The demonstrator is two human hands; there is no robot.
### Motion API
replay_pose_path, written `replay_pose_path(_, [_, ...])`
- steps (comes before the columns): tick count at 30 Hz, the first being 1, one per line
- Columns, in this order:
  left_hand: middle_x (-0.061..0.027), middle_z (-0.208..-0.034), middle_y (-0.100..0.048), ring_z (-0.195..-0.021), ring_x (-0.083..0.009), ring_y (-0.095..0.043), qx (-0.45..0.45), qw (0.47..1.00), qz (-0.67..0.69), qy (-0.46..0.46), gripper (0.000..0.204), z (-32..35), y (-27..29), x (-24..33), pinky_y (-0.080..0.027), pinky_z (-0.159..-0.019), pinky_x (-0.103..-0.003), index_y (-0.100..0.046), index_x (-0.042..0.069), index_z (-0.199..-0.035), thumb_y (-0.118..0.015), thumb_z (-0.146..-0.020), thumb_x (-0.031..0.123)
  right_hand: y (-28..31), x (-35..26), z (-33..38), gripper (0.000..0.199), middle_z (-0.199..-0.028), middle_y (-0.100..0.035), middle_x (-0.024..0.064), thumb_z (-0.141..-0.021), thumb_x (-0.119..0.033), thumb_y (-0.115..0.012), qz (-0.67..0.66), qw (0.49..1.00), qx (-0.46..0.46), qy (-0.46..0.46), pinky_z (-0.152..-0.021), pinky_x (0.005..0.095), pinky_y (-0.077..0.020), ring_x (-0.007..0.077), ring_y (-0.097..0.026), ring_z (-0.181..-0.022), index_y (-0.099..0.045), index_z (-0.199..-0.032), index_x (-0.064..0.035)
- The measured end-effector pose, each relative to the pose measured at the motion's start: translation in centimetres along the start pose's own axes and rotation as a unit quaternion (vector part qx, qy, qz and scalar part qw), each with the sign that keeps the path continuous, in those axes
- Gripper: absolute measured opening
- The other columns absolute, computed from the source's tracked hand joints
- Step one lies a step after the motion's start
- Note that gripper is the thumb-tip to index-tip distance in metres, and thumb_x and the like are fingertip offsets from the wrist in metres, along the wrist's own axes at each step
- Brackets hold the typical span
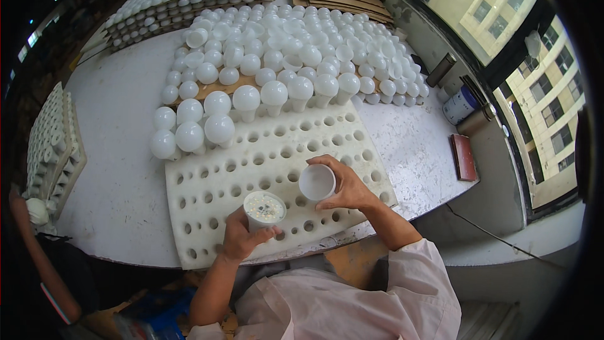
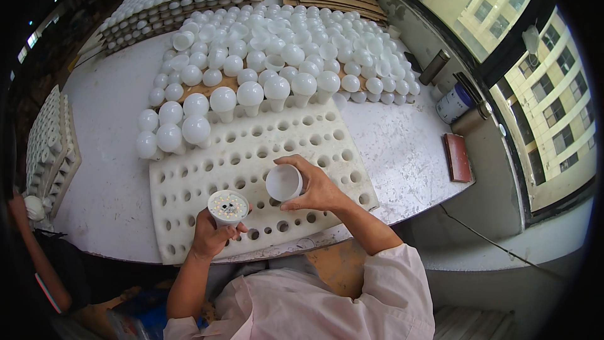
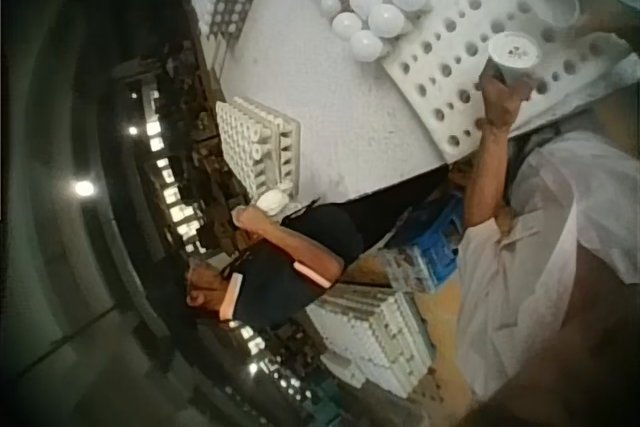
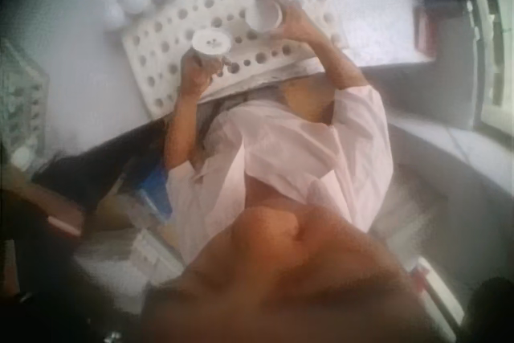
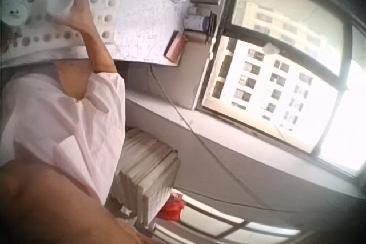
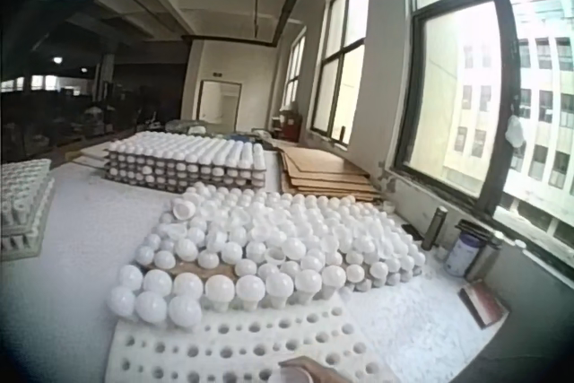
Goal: The person assembles light bulbs by pressing plastic caps onto bulb bodies by hand and placing the assembled bulbs into holes in a foam tray.
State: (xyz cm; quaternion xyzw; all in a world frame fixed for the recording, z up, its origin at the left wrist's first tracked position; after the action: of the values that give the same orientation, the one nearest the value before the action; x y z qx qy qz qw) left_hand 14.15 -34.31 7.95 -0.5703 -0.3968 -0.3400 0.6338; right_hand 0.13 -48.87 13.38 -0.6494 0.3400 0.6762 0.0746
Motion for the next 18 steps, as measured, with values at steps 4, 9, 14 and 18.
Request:
replay_pose_path(4, [-0.0107,-0.094,-0.067,-0.079,-0.0139,-0.065,-0.013,1.000,0.019,0.003,0.045,0.7,-1.5,0.6,-0.054,-0.069,-0.028,-0.058,-0.006,-0.113,-0.076,-0.077,0.014,-4.9,-0.1,0.5,0.080,-0.129,-0.053,0.0088,-0.064,-0.019,-0.086,-0.161,0.983,-0.083,-0.005,-0.102,0.0351,-0.0396,0.0195,-0.049,-0.121,-0.044,-0.130,-0.0057])
replay_pose_path(9, [-0.0105,-0.096,-0.067,-0.081,-0.0148,-0.065,-0.023,1.000,-0.014,-0.002,0.048,1.9,-0.1,-0.4,-0.054,-0.072,-0.029,-0.058,-0.006,-0.113,-0.078,-0.077,0.019,-7.5,-0.3,0.9,0.088,-0.129,-0.053,0.0085,-0.065,-0.019,-0.086,-0.287,0.948,-0.125,-0.057,-0.103,0.0361,-0.0395,0.0197,-0.049,-0.122,-0.037,-0.138,-0.0077])
replay_pose_path(14, [-0.0104,-0.096,-0.067,-0.083,-0.0146,-0.065,-0.018,1.000,-0.008,0.018,0.049,2.4,0.2,-1.0,-0.053,-0.073,-0.029,-0.059,-0.006,-0.112,-0.079,-0.077,0.020,-7.9,-0.3,0.9,0.089,-0.127,-0.053,0.0103,-0.063,-0.022,-0.087,-0.250,0.960,-0.126,-0.021,-0.098,0.0352,-0.0438,0.0197,-0.051,-0.118,-0.038,-0.136,-0.0081])
replay_pose_path(18, [-0.0104,-0.098,-0.067,-0.086,-0.0145,-0.064,-0.019,0.999,-0.031,0.014,0.050,2.6,0.5,-1.3,-0.052,-0.077,-0.029,-0.059,-0.006,-0.113,-0.079,-0.076,0.022,-8.3,-0.6,1.3,0.087,-0.128,-0.053,0.0073,-0.067,-0.020,-0.084,-0.225,0.962,-0.153,-0.028,-0.103,0.0346,-0.0382,0.0185,-0.050,-0.120,-0.037,-0.139,-0.0084])
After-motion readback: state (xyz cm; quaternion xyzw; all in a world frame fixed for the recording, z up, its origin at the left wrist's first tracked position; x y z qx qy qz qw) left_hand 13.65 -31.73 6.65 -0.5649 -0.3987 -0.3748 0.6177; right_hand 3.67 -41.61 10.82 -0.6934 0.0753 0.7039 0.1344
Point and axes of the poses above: each hand's wrist, its own z-axis away from the middle knuckle, its own y-axis out of the back of the hand, x = y × z, the point moved 10 cm from there along -z, towards the middle knuckle
